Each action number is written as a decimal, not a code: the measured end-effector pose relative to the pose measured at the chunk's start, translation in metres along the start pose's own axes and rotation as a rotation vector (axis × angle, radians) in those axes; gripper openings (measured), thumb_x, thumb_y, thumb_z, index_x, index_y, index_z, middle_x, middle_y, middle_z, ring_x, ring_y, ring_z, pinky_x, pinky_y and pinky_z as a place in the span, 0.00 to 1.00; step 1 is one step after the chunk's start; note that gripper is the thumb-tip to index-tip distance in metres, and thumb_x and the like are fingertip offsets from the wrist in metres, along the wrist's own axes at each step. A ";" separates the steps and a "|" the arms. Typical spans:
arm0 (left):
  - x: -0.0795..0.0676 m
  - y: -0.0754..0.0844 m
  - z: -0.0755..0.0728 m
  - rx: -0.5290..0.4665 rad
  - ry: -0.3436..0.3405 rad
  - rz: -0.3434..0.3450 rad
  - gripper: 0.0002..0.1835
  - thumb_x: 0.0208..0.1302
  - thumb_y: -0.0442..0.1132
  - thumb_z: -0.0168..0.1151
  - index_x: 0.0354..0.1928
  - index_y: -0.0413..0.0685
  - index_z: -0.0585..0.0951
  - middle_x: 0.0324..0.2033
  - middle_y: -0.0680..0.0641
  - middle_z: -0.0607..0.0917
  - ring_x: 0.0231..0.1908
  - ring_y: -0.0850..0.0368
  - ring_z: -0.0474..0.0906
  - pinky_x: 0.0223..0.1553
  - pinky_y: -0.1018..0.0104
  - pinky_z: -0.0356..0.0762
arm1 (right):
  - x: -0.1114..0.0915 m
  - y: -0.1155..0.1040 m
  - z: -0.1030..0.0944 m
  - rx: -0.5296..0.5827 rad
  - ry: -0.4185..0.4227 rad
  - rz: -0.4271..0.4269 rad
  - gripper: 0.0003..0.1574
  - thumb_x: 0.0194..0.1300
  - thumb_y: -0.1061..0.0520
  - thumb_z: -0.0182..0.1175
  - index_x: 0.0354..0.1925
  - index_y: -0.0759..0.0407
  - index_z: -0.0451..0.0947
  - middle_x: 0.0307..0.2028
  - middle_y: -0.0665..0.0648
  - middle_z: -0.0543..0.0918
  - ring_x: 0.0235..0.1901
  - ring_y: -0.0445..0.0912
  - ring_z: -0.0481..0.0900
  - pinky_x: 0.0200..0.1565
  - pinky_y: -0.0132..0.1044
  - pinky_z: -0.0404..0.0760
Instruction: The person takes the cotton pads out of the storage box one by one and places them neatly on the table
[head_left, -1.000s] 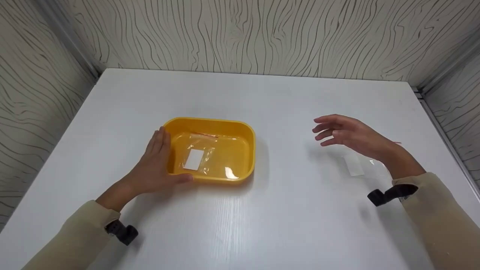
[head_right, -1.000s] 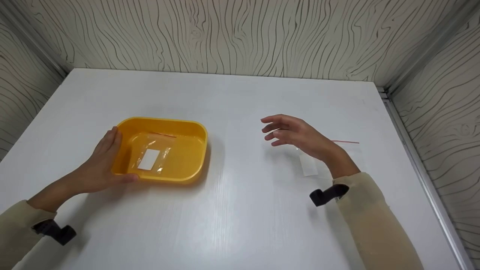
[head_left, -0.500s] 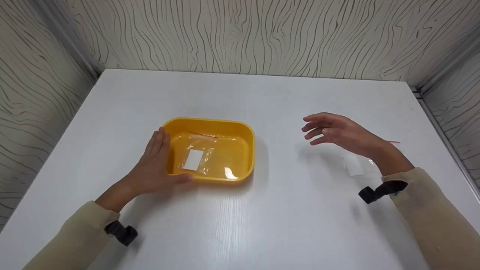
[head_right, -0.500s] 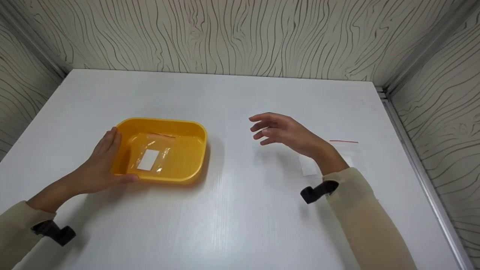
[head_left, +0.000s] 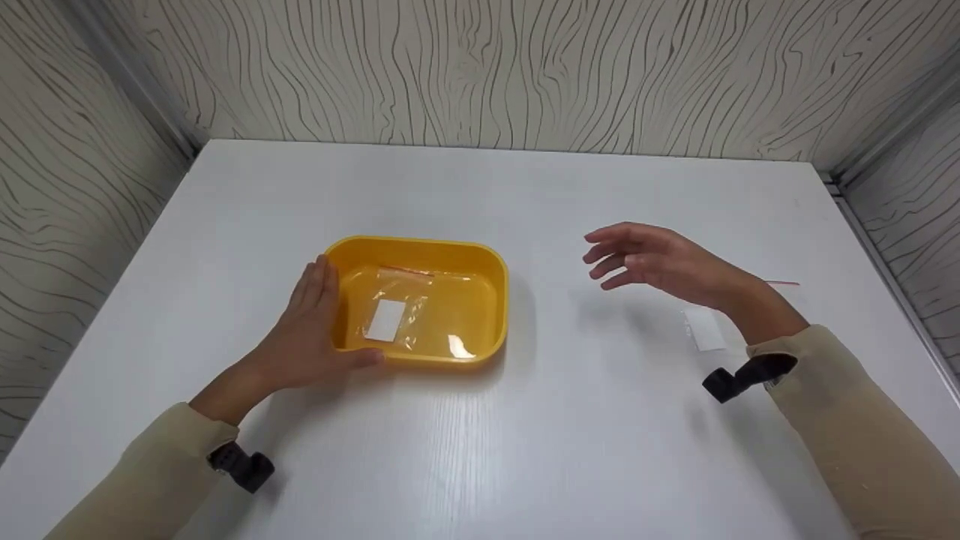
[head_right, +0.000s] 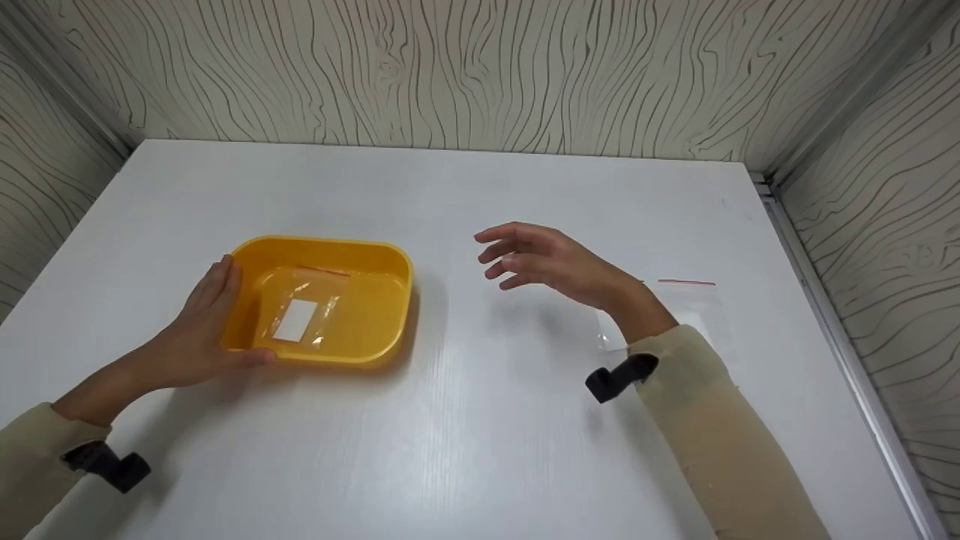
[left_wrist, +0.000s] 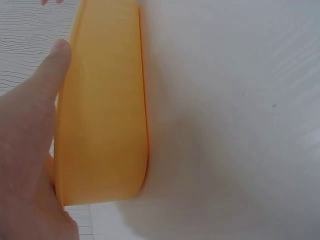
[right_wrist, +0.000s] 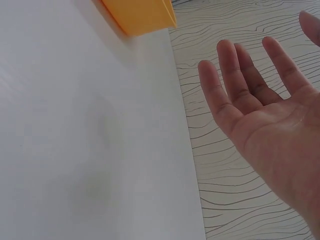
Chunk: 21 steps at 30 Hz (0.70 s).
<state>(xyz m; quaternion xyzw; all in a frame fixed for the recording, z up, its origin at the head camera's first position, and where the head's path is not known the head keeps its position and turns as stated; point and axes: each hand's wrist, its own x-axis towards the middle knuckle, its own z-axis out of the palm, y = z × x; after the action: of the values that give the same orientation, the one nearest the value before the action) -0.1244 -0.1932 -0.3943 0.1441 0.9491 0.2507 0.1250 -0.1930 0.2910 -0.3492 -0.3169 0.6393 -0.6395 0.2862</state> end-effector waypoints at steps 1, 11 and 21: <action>0.000 0.000 0.000 0.001 0.000 0.002 0.76 0.54 0.74 0.67 0.77 0.29 0.31 0.78 0.33 0.28 0.78 0.36 0.24 0.75 0.36 0.41 | 0.001 0.000 0.001 -0.001 -0.002 0.005 0.31 0.75 0.71 0.42 0.71 0.58 0.69 0.61 0.61 0.77 0.59 0.51 0.79 0.62 0.46 0.78; 0.000 0.001 0.000 -0.001 0.003 0.001 0.76 0.53 0.74 0.67 0.77 0.29 0.31 0.78 0.33 0.29 0.78 0.36 0.24 0.75 0.36 0.41 | 0.010 0.002 0.004 -0.040 -0.014 0.021 0.29 0.76 0.70 0.43 0.71 0.61 0.67 0.61 0.61 0.77 0.59 0.51 0.79 0.61 0.46 0.78; 0.000 0.002 -0.001 -0.001 0.003 -0.001 0.76 0.53 0.74 0.67 0.77 0.29 0.31 0.78 0.33 0.28 0.78 0.36 0.25 0.74 0.36 0.41 | 0.021 0.002 0.011 -0.053 -0.027 0.040 0.29 0.76 0.69 0.45 0.70 0.57 0.70 0.60 0.66 0.76 0.58 0.53 0.79 0.61 0.47 0.78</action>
<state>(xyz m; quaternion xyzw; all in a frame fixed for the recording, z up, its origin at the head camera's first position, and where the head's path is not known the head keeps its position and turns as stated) -0.1242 -0.1921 -0.3930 0.1432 0.9492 0.2514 0.1237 -0.1981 0.2678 -0.3505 -0.3202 0.6583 -0.6120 0.2992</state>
